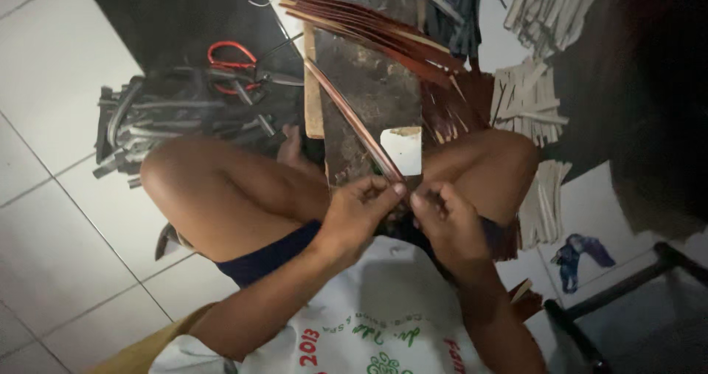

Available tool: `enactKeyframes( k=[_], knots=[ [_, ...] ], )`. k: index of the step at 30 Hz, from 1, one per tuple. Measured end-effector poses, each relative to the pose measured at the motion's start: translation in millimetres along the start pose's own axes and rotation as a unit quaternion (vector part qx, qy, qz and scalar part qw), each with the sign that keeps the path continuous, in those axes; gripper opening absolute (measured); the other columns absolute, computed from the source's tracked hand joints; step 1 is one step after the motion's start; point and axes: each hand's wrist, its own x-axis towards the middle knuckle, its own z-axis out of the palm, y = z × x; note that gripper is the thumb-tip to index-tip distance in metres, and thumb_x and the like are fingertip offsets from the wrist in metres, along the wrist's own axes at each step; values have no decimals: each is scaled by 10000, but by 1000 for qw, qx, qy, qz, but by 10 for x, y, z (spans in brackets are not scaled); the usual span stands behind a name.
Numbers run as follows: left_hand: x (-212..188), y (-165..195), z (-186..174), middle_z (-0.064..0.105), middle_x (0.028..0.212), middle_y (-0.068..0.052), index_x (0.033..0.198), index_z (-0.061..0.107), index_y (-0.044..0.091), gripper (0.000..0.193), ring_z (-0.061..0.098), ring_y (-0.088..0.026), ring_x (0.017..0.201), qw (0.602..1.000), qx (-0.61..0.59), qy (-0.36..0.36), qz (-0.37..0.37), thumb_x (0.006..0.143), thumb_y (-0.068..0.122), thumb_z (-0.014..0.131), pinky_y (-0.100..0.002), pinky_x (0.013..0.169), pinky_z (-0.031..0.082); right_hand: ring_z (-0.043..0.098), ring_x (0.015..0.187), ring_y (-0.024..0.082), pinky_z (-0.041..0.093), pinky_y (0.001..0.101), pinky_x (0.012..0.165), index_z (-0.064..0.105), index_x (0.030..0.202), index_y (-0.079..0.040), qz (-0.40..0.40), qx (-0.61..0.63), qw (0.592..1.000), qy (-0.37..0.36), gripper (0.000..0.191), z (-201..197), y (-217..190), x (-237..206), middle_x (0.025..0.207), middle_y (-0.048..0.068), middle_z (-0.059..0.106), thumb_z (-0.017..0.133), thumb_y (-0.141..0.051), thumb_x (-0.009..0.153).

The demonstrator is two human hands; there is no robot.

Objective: The person sits on the floor and repeatedly peels thin layers off reddish-brown leather strips using a small white tool. They place the finished strips into a pile and continue processing new strips from a stack.

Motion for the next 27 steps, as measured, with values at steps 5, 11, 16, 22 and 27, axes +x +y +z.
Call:
enactKeyframes(
  k=[5,11,16,22,27],
  knots=[
    [-8,227,-63,721,795,-72,960,670,-15,133,664,-133,633,999,-31,9,0,923,111,690,-275,564,551,514,703,88,424,247,648,644,1015,-26,56,49,995,-59,224,-7,14,-235,792,5,600,564,-236,1014],
    [75,426,-60,675,785,14,893,700,0,94,582,-36,690,985,62,52,152,933,84,711,-209,603,484,569,699,115,469,267,661,650,964,-44,118,17,990,-78,174,-99,186,-345,781,37,668,537,-176,968],
    [203,718,-57,642,761,38,865,690,7,148,559,-27,691,964,108,77,231,938,133,721,-204,609,473,561,706,124,481,285,665,643,928,-33,76,-35,992,-90,171,-188,270,-477,790,46,650,532,-150,986],
    [318,1088,-10,642,756,39,889,697,24,154,566,-38,671,952,93,66,283,957,163,692,-226,609,491,590,709,126,515,295,679,647,919,-25,72,-75,992,-70,180,-183,253,-675,785,62,689,498,-115,964],
    [374,1224,155,652,809,37,923,696,31,217,568,-38,727,925,129,36,356,1050,196,637,-231,659,507,654,744,122,563,289,686,650,968,-30,25,-99,993,-52,186,-281,315,-710,842,53,727,500,-141,962]
  ],
)
